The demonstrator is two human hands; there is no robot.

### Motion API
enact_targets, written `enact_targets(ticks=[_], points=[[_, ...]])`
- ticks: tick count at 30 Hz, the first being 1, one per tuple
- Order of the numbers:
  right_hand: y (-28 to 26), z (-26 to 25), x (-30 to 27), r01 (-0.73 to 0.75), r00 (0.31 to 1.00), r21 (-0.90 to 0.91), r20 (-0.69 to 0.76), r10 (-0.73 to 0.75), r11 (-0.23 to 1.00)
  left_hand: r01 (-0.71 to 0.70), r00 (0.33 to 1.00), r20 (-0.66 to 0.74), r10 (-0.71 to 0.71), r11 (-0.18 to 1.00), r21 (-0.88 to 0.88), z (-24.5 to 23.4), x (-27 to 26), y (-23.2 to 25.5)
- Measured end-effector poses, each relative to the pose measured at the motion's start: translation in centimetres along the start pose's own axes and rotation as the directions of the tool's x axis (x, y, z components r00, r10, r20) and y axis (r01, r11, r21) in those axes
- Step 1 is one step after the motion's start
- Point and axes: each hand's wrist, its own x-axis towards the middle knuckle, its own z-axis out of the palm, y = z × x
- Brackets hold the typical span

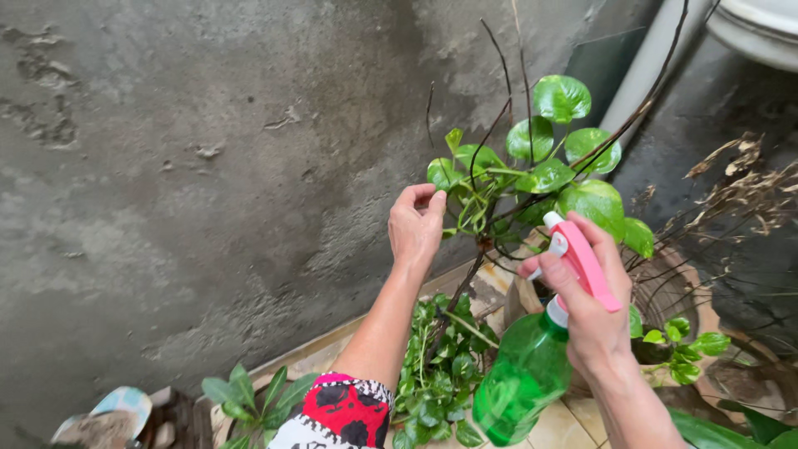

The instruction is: The person uses a green spray bottle to mist water onto the leaves of several potted plants. They systematically move from a large-leafed plant to smaller seedlings in plastic bottles, and then to a climbing vine, ensuring the foliage is wet.

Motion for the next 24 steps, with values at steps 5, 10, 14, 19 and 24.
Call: enact_targets(ticks=[5, 10, 14, 19, 24], points=[[1.9, 0.3, 1.2, -0.114, 0.982, 0.015, -0.149, 0.115, 0.993, -0.073, 0.996, 0.048, 0.079, 0.991, -0.115, 2.7, 2.9, 0.1], [2.3, 0.8, 2.7, -0.087, 0.984, -0.026, -0.155, 0.082, 0.996, -0.07, 0.997, 0.021, 0.07, 0.997, -0.016, 3.4, 4.5, -0.4], [0.7, 1.5, 3.0, 0.017, 0.999, -0.149, -0.035, -0.023, 0.989, -0.019, 0.994, -0.109, 0.025, 0.998, 0.057, 3.4, 7.2, -1.2], [2.2, 3.5, 3.1, -0.066, 0.983, -0.219, -0.182, 0.026, 0.973, 0.17, 0.968, 0.22, -0.12, 0.959, -0.226, 5.2, 10.6, -1.9], [3.4, 6.0, 2.6, -0.117, 0.946, -0.279, -0.324, 0.022, 0.953, 0.314, 0.824, 0.54, -0.172, 0.932, -0.182, 5.7, 11.5, -2.3]])
